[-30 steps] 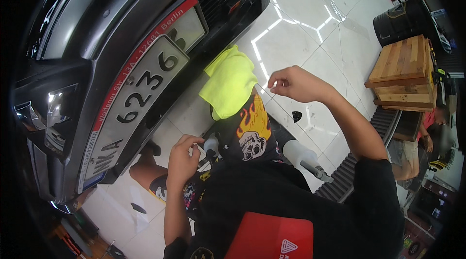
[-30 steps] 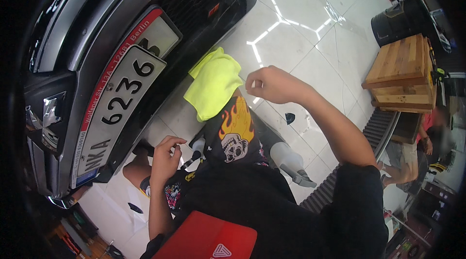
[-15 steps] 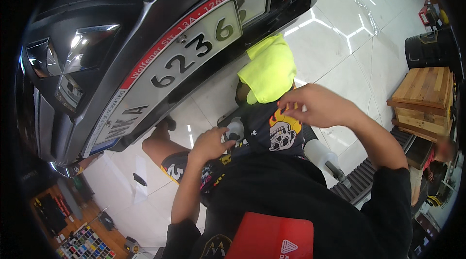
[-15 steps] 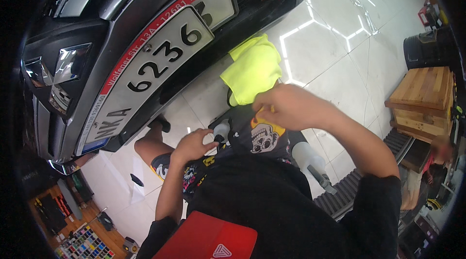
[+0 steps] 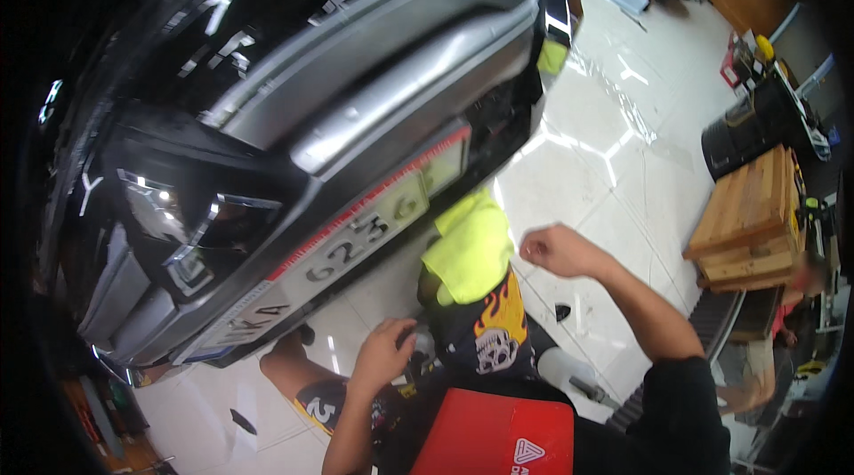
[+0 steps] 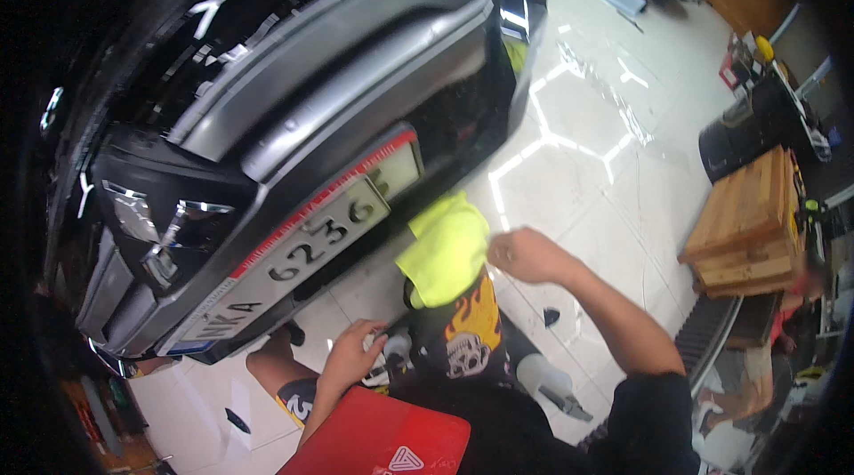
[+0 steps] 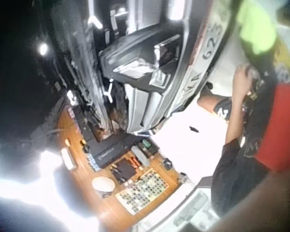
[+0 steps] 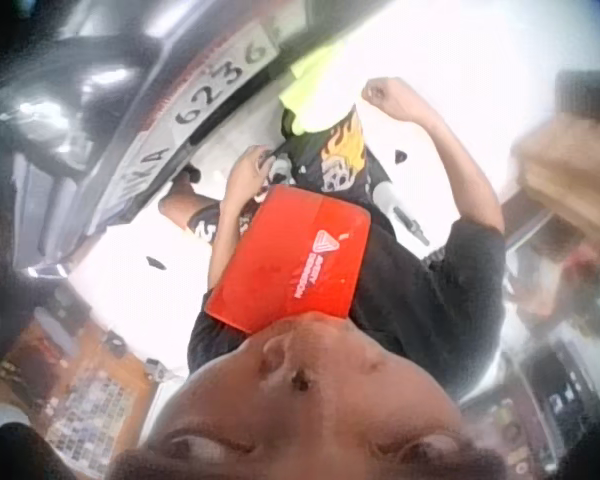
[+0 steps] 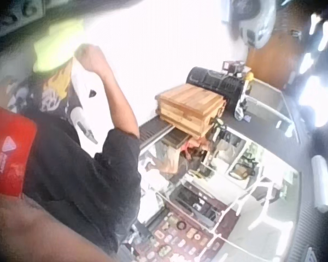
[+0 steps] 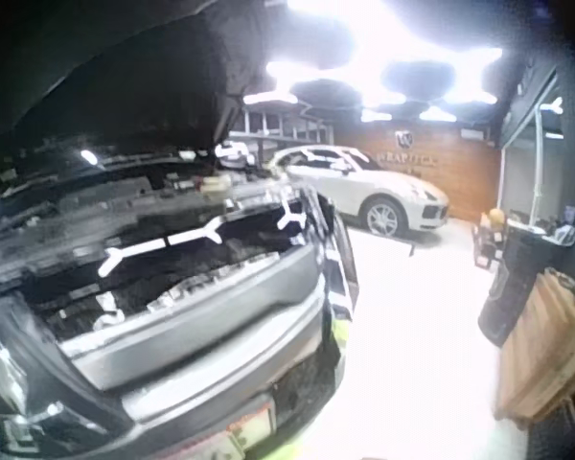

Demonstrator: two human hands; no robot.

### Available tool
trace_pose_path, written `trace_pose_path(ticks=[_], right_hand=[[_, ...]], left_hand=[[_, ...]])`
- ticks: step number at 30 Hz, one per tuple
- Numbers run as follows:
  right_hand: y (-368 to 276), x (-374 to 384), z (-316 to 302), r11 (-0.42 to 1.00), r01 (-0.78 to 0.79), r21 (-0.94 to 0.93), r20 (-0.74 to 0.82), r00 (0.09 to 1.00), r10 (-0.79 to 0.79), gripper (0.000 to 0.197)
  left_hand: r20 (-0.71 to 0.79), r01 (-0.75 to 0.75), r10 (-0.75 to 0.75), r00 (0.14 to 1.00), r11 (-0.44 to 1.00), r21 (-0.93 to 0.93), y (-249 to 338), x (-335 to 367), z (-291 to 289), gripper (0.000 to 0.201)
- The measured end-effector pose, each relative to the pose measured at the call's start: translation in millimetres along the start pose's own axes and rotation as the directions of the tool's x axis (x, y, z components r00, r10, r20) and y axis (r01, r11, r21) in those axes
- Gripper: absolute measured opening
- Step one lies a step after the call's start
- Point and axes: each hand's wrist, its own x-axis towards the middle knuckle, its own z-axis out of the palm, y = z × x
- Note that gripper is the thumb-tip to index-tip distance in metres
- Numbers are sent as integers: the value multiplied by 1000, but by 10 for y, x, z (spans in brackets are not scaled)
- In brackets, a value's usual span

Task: The person applies a transparent protective film to the front grille and emblem of a black car. They use a metal tool to lift and position the film, a red squeegee to smooth it, and a yellow cloth to wipe the surface. The person also uses a spray bottle to apply liquid during the process.

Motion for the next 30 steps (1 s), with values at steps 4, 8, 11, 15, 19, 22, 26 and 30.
trace_pose_path(ticks=[4,8,11,15,19,22,26,30], right_hand=[[-470,-148,-354,990,47,135,31,998,-52,20],[-1340,23,-955,931,326,166,-313,913,-263,14],[-2308,427,-1474,795,598,-103,-462,679,-571,11],[-3588,1255,-1982,585,743,-325,-463,414,-784,14],[-4453,2089,-2473,540,615,-575,-413,351,-840,17],[-4816,2703,-2760,577,494,-651,-338,491,-803,18],[-5150,2971,-2633,560,469,-683,-195,622,-759,18],[-5952,2896,-1849,403,662,-632,50,554,-831,21]], left_hand=[[66,-73,76,995,996,-49,23,-10,-216,15],[-73,-168,156,985,960,-222,359,-68,-636,11],[-176,-310,278,944,931,-191,530,-89,-840,10],[-247,-436,412,877,899,-48,667,-193,-1031,16],[-319,-566,520,792,822,-66,839,-583,-1269,37],[-494,-423,349,796,905,-41,447,-875,-1185,34],[-530,-333,165,832,912,-239,235,-1188,-1309,31],[-637,-252,19,771,927,-278,95,-1553,-1408,29]])
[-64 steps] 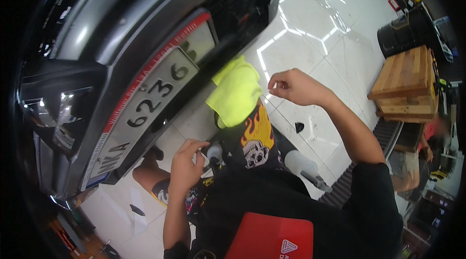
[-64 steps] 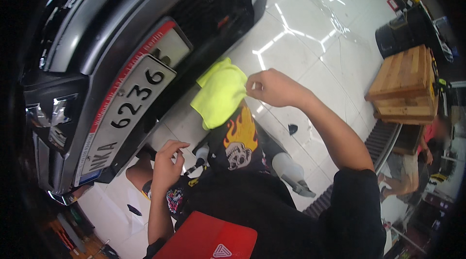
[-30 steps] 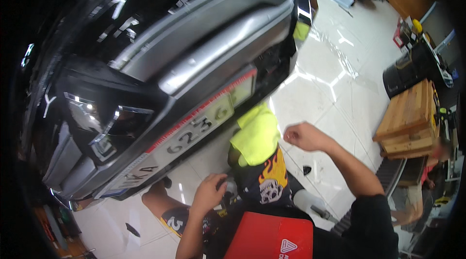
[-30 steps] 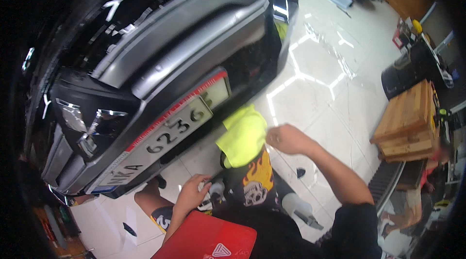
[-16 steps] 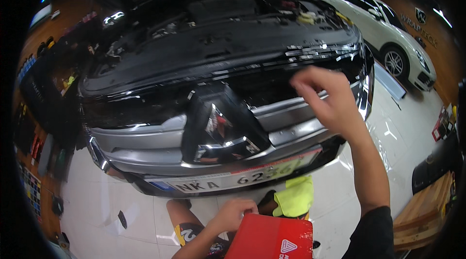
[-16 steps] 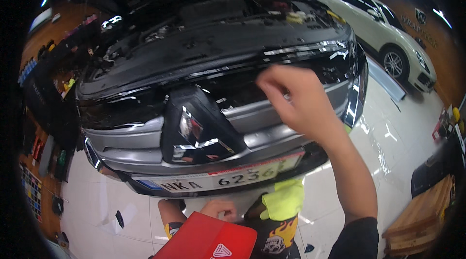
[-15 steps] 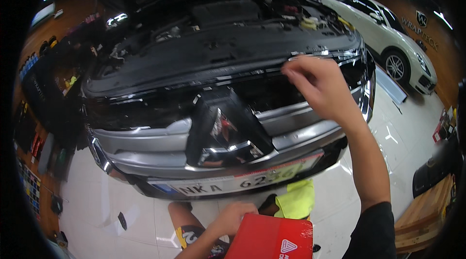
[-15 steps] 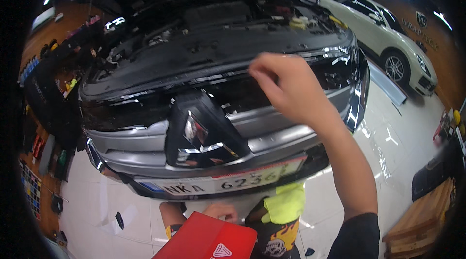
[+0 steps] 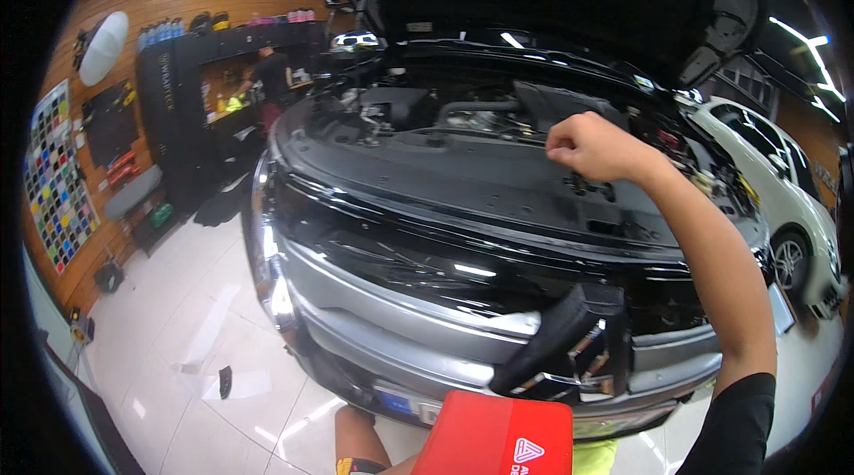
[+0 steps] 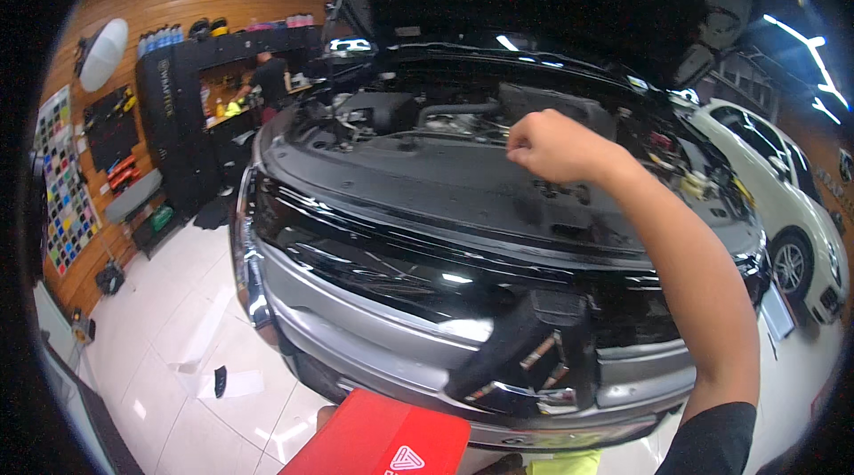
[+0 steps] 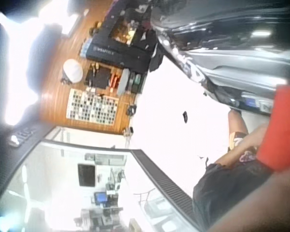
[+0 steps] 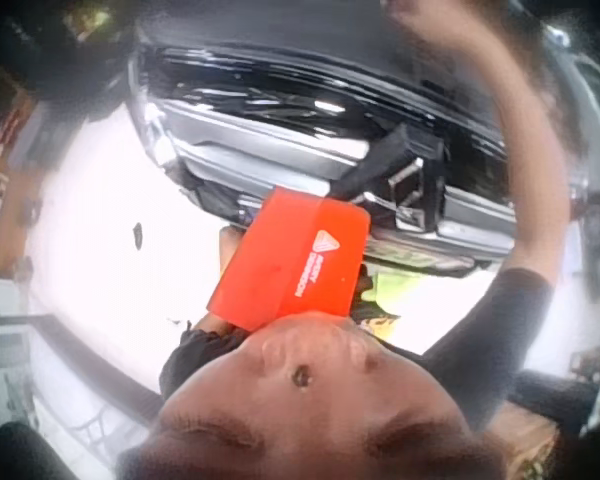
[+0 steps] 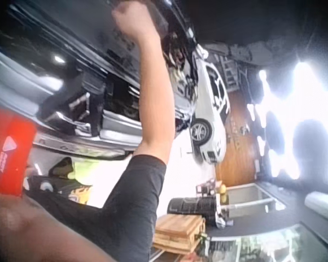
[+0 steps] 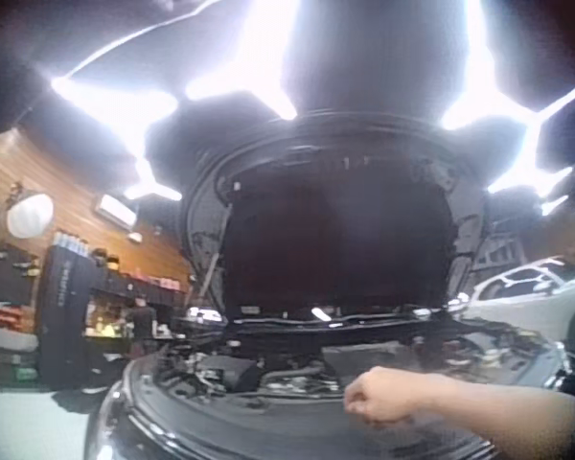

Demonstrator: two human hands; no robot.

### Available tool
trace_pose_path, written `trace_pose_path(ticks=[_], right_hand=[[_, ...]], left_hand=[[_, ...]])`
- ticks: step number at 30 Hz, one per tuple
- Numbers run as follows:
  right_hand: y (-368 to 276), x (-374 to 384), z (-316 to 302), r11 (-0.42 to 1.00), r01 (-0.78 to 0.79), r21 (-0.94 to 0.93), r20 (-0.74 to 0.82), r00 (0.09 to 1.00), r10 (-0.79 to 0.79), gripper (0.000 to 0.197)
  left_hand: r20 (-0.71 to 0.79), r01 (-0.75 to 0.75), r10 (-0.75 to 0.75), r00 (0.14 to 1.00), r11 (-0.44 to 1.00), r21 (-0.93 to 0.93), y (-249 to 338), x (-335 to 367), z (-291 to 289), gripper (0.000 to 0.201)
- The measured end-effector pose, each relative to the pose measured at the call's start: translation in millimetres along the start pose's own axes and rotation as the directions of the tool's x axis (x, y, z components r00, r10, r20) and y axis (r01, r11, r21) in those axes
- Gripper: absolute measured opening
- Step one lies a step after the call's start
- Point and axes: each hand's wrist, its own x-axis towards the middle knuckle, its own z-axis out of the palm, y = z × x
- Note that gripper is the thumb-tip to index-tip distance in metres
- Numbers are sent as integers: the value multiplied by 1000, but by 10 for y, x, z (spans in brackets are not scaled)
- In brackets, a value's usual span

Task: The person applies a transparent protective film to the front grille and emblem of a black car. They use a metal tool to lift and position the film, a red squeegee to smooth it, and a yellow cloth to wipe the surface. The person also uses a spray bottle to apply liquid during the process.

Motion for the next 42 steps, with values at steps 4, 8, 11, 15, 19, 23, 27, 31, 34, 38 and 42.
trace_pose_path(ticks=[4,8,11,15,19,23,27,31,34,38,42], right_hand=[[-795,808,461,970,142,198,76,984,-160,53],[-1320,1272,984,958,132,254,232,953,-193,82],[-1435,1201,1035,979,50,197,254,962,-101,89],[-1187,961,696,978,81,193,160,981,-113,79],[-406,413,124,994,-64,-90,19,998,66,64],[1022,-669,-348,955,-290,-58,41,955,292,60],[2220,-2246,-254,843,-533,-69,-13,846,533,46],[2169,-2406,-60,880,-329,-343,135,910,392,39],[1439,-2153,-349,862,-466,-199,-16,881,473,53],[835,-3204,-114,967,-248,-63,-5,969,249,43],[-593,-5414,-9,765,-528,369,162,847,506,40]], left_hand=[[-77,32,-33,997,999,-4,-100,-188,-103,27],[-93,67,-68,993,998,-13,-194,-397,-110,26],[-47,42,-42,998,999,-18,-252,-390,-83,25],[32,-28,28,999,1000,2,-258,-370,84,23],[93,-23,19,995,999,36,-316,-302,40,21],[0,64,-64,998,987,145,-250,-322,-194,20],[38,59,-66,997,985,162,-162,-131,-164,19],[99,44,-66,993,976,212,-55,-62,72,18],[154,52,-99,983,956,288,-155,-138,237,17],[429,139,-287,856,929,343,-340,-142,653,19],[675,99,-315,667,935,339,-519,-228,916,19]])
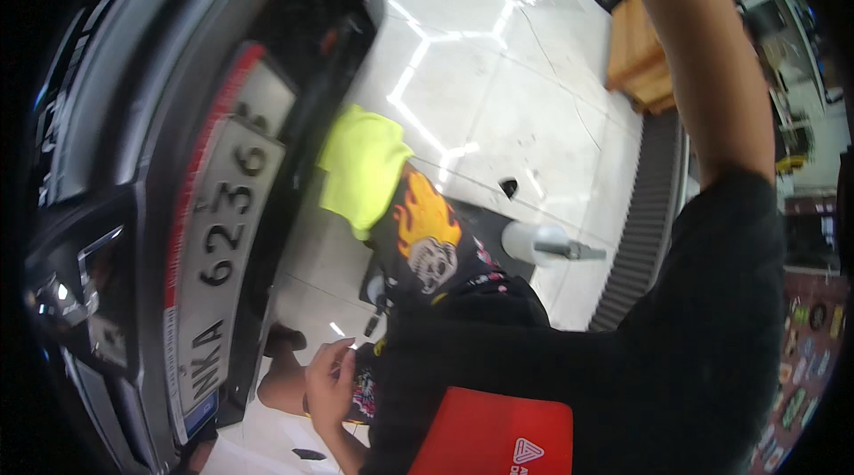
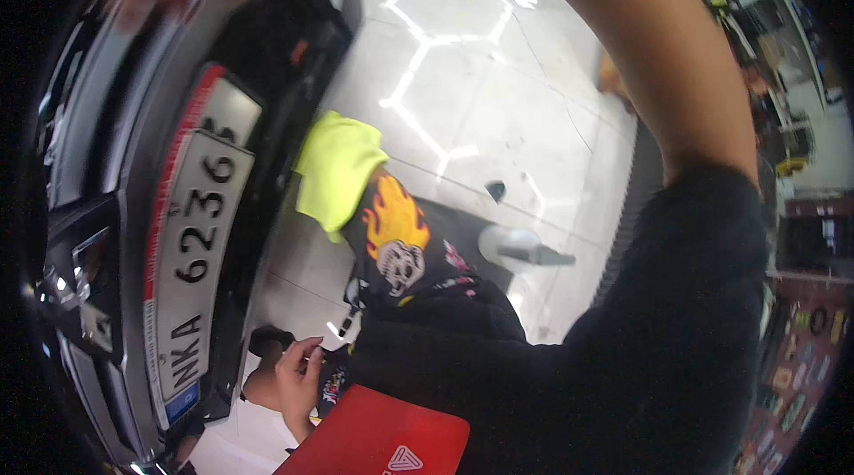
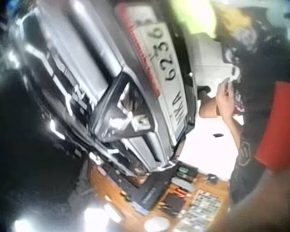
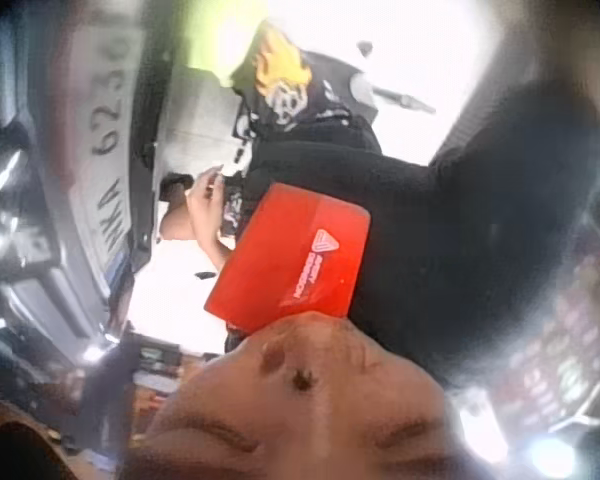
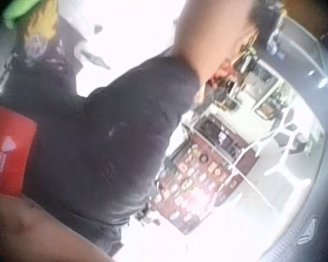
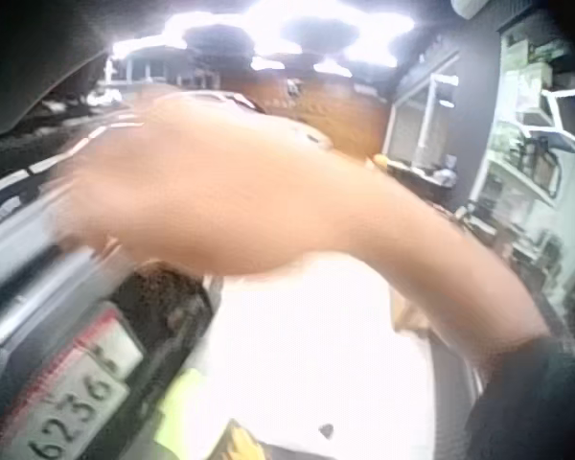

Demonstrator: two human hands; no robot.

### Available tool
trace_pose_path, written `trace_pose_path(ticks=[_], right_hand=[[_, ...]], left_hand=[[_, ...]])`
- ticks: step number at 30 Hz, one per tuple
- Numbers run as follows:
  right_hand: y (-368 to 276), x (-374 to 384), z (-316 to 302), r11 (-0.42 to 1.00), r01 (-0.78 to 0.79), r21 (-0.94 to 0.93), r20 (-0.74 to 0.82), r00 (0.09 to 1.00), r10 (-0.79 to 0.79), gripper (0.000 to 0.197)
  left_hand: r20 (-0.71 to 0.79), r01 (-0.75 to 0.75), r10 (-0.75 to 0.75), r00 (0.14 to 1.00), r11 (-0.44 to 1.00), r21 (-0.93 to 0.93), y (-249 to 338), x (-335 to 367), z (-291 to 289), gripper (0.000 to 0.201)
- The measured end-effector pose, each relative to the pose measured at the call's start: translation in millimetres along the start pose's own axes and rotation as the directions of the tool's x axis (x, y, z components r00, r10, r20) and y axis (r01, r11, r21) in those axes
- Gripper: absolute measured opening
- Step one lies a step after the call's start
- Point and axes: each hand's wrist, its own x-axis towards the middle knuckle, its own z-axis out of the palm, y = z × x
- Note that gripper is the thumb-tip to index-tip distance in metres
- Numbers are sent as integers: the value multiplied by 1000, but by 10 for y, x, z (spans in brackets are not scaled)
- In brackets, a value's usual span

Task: The person applies a transparent protective film to the front grille and emblem of a black car. They use a metal tool to lift and position the film, a red squeegee to smooth it, and a yellow cloth to wipe the surface. The person also uses a spray bottle to apply liquid during the process.

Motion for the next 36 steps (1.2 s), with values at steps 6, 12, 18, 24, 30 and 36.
trace_pose_path(ticks=[6,12,18,24,30,36], right_hand=[[587,-3173,1164,379,-552,742,-59,510,858,36],[330,-4855,3885,-192,-727,659,189,-86,978,17],[-700,-4062,5451,-13,-569,823,169,223,960,28],[-330,-3861,5163,471,-475,744,-54,659,750,44],[279,-4290,5300,-309,-664,681,550,184,815,54],[-181,-3146,4152,-527,-542,654,712,205,672,58]], left_hand=[[143,-68,45,989,985,160,62,414,-256,18],[111,-43,22,994,980,194,477,590,-160,15],[60,345,-435,898,783,518,-90,330,106,36],[57,188,-230,972,896,403,-652,-127,551,43],[88,138,-166,982,956,258,-807,-230,780,39],[-322,157,-127,938,985,70,-872,-634,733,32]])
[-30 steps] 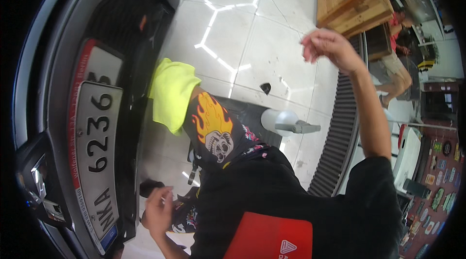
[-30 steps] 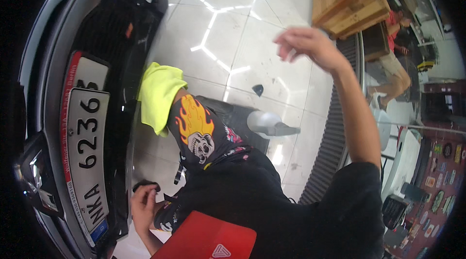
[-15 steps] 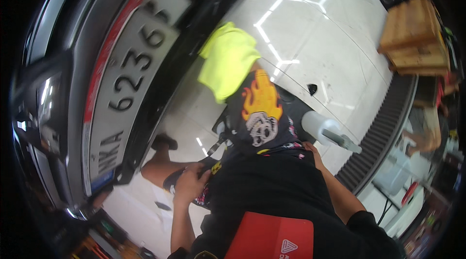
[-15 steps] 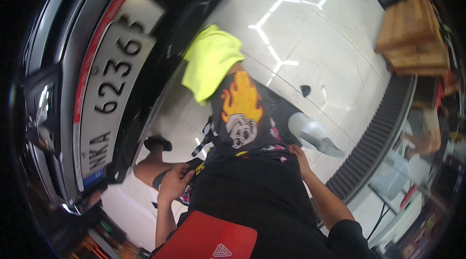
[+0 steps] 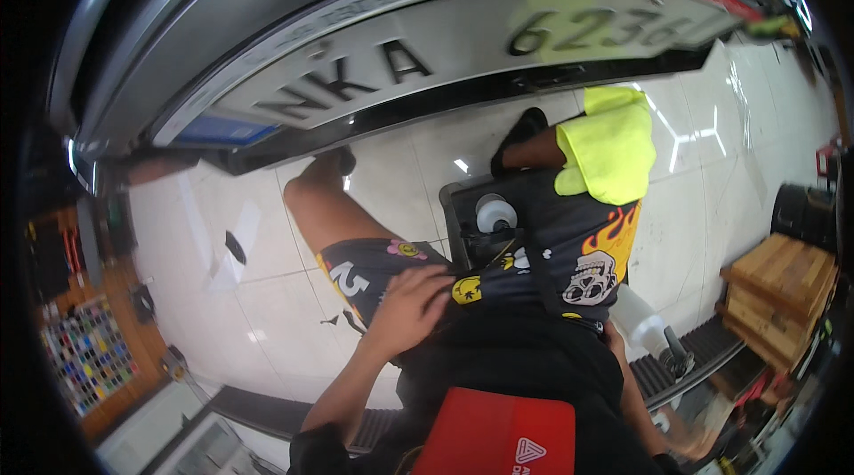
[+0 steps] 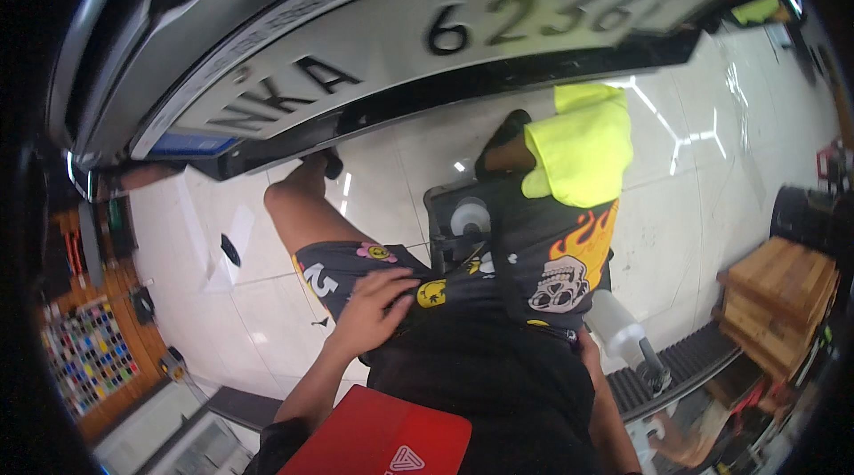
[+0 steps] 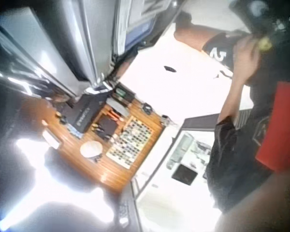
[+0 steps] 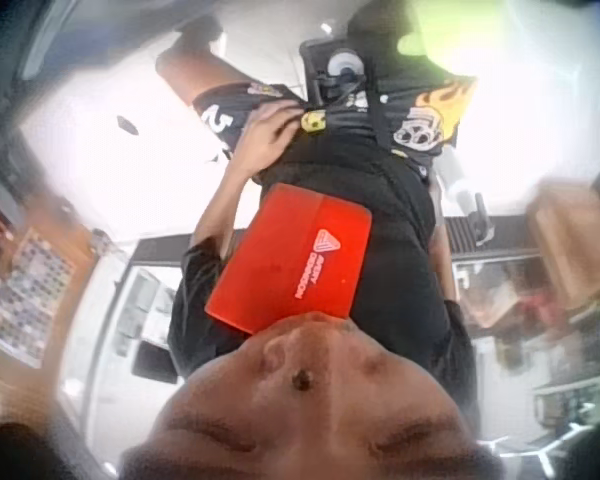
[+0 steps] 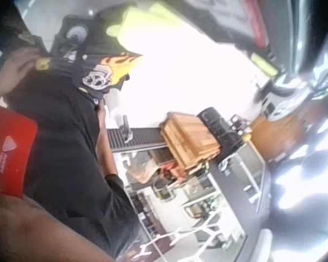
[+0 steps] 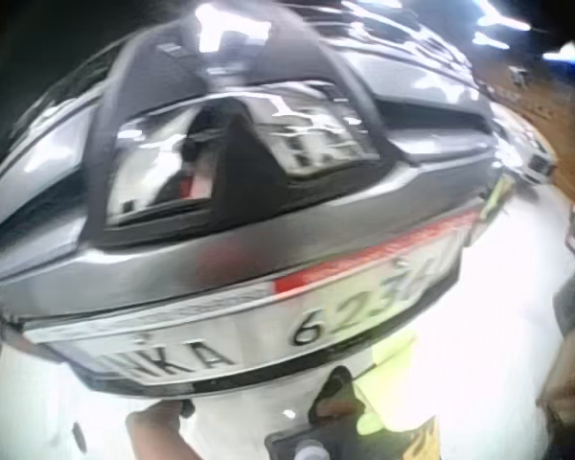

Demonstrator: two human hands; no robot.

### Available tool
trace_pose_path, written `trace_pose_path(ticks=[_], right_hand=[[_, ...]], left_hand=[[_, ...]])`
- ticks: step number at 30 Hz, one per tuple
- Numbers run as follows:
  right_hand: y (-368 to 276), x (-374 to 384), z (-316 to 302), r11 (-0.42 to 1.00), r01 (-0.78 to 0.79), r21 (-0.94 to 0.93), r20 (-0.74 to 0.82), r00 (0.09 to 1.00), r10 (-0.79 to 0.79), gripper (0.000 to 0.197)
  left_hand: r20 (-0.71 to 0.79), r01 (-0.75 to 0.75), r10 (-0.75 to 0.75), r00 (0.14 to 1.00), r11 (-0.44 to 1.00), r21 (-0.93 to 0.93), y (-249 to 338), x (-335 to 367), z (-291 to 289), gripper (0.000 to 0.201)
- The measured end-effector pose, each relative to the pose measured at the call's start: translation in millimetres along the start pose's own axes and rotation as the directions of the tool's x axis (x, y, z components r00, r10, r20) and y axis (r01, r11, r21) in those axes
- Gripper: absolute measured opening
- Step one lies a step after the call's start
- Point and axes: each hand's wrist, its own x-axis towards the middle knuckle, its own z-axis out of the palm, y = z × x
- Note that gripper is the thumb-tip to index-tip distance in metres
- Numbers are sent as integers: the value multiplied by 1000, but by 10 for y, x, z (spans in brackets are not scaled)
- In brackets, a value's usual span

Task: The person applies a transparent protective film to the front grille and emblem of a black car. They use a metal tool to lift and position the film, a red squeegee to smooth it, and a yellow cloth to wipe the surface. The person also uses a spray bottle to apply liquid during the process.

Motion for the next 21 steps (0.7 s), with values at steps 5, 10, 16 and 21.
trace_pose_path(ticks=[5,10,16,21], right_hand=[[-196,-156,320,963,223,-148,63,974,-216,59],[-314,322,248,744,349,-569,-28,897,-442,76],[-406,1226,-287,154,424,-892,148,598,-787,80],[-989,784,1237,203,424,-883,109,605,-789,80]], left_hand=[[-643,229,-516,566,848,-479,-607,-918,-45,34],[41,225,-894,447,67,-972,-1211,-1352,1200,66],[126,-70,-847,516,-188,-980,-792,-957,1007,60],[98,-114,-804,587,-202,-973,-957,-752,718,55]])
